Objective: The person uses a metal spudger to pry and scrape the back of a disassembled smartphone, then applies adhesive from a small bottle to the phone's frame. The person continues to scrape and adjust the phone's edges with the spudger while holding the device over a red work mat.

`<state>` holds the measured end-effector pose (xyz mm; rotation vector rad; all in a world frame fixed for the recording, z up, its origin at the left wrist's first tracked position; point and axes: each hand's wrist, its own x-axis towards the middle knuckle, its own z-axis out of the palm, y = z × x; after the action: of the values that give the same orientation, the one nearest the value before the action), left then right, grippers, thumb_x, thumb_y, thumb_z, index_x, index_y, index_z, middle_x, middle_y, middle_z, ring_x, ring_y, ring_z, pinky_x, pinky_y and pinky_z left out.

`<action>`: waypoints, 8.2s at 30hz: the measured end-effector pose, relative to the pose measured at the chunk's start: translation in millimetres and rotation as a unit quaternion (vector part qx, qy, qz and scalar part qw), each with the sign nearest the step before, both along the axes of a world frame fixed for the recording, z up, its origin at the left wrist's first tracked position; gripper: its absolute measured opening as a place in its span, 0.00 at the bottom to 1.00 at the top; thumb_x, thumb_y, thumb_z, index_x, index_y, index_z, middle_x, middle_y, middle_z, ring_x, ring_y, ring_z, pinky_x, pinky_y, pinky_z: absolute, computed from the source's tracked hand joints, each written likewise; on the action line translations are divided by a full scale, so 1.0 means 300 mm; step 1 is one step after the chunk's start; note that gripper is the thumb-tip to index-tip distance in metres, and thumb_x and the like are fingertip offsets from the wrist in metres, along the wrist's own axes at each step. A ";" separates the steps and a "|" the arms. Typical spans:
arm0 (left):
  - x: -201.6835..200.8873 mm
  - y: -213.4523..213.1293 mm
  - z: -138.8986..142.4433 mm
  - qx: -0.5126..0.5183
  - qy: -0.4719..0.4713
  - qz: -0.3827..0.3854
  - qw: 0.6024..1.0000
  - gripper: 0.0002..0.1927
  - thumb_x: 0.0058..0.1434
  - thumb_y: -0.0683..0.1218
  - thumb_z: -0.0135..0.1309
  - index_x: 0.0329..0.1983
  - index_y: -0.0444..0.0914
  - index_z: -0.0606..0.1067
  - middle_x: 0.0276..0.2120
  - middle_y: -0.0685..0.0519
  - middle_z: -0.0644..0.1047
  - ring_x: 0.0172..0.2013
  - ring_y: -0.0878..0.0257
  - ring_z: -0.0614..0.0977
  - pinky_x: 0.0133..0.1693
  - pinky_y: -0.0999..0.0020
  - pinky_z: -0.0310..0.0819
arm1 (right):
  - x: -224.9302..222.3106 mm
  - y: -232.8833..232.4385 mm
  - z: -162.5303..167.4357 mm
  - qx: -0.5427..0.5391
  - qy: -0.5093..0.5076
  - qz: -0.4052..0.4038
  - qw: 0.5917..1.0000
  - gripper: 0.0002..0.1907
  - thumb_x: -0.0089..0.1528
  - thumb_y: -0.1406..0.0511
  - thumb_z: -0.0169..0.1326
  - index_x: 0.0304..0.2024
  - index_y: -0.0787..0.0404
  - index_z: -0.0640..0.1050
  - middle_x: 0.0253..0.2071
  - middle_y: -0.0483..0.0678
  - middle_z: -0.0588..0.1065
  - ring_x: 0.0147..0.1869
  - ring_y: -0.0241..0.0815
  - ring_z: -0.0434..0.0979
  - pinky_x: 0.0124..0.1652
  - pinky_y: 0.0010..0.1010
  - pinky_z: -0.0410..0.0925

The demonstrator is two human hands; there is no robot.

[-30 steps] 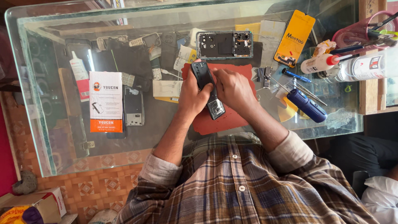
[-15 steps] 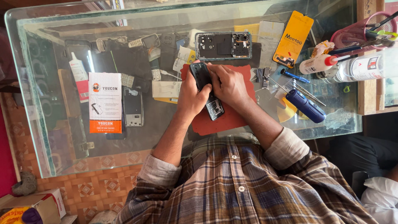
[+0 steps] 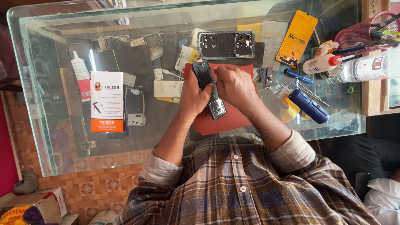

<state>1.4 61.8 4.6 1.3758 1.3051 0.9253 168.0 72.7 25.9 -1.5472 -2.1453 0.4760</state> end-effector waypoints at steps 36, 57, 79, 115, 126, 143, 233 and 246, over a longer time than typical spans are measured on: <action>0.006 -0.013 -0.015 0.020 -0.018 0.012 1.000 0.38 0.58 0.43 0.54 0.72 0.35 0.60 0.44 0.44 0.82 0.43 0.54 0.86 0.50 0.62 0.80 | 0.107 -0.303 0.130 -0.081 0.002 0.033 0.996 0.10 0.61 0.71 0.52 0.44 0.64 0.79 0.32 0.56 0.78 0.32 0.61 0.78 0.30 0.49 0.70; 0.010 -0.008 -0.015 0.026 -0.018 0.016 0.999 0.38 0.58 0.43 0.55 0.72 0.35 0.59 0.44 0.45 0.81 0.42 0.55 0.86 0.49 0.62 0.80 | 0.084 -0.346 0.075 -0.037 -0.019 0.017 0.999 0.15 0.62 0.71 0.53 0.53 0.65 0.76 0.32 0.55 0.75 0.28 0.59 0.76 0.25 0.47 0.69; 0.005 -0.005 -0.037 0.060 -0.016 0.014 0.998 0.37 0.58 0.42 0.56 0.72 0.34 0.60 0.50 0.42 0.81 0.49 0.51 0.86 0.54 0.60 0.78 | 0.050 -0.207 0.048 -0.018 -0.014 0.009 1.000 0.15 0.61 0.71 0.53 0.52 0.64 0.77 0.35 0.55 0.78 0.32 0.60 0.78 0.29 0.48 0.70; -0.002 0.000 -0.009 0.007 -0.021 -0.001 1.000 0.37 0.58 0.41 0.55 0.72 0.35 0.60 0.41 0.46 0.82 0.42 0.55 0.86 0.50 0.62 0.79 | 0.046 -0.087 0.053 -0.018 -0.013 0.029 0.999 0.06 0.65 0.70 0.53 0.44 0.62 0.78 0.33 0.55 0.78 0.34 0.61 0.79 0.32 0.50 0.70; -0.001 -0.003 -0.010 0.030 -0.015 0.000 0.999 0.37 0.56 0.40 0.56 0.71 0.35 0.61 0.43 0.46 0.81 0.44 0.54 0.85 0.50 0.62 0.79 | 0.005 0.008 0.007 0.044 0.031 0.040 0.998 0.12 0.62 0.73 0.51 0.48 0.63 0.78 0.36 0.56 0.78 0.36 0.61 0.79 0.32 0.50 0.69; 0.006 -0.015 -0.024 0.026 -0.018 0.012 0.999 0.38 0.58 0.41 0.55 0.73 0.34 0.60 0.48 0.43 0.81 0.46 0.54 0.86 0.53 0.62 0.79 | 0.077 -0.295 0.077 -0.030 0.008 0.022 0.999 0.14 0.63 0.72 0.52 0.52 0.65 0.77 0.33 0.55 0.76 0.31 0.59 0.77 0.28 0.48 0.69; 0.009 -0.009 -0.010 0.041 -0.020 0.012 0.999 0.37 0.59 0.42 0.55 0.72 0.35 0.60 0.45 0.43 0.82 0.44 0.53 0.87 0.51 0.61 0.80 | 0.039 -0.239 0.038 -0.008 0.016 0.000 1.000 0.10 0.64 0.71 0.52 0.49 0.62 0.77 0.33 0.53 0.76 0.31 0.58 0.77 0.28 0.47 0.69; 0.002 -0.010 0.007 0.033 -0.011 -0.004 0.999 0.38 0.57 0.41 0.57 0.73 0.37 0.60 0.51 0.43 0.81 0.49 0.50 0.86 0.53 0.61 0.78 | 0.049 -0.165 0.017 -0.029 0.146 -0.053 0.987 0.14 0.66 0.73 0.53 0.53 0.71 0.70 0.31 0.57 0.78 0.32 0.55 0.81 0.31 0.41 0.71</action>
<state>2.1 58.9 6.7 1.4160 1.2624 0.9829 182.8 23.1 31.1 -1.5085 -1.8322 0.6894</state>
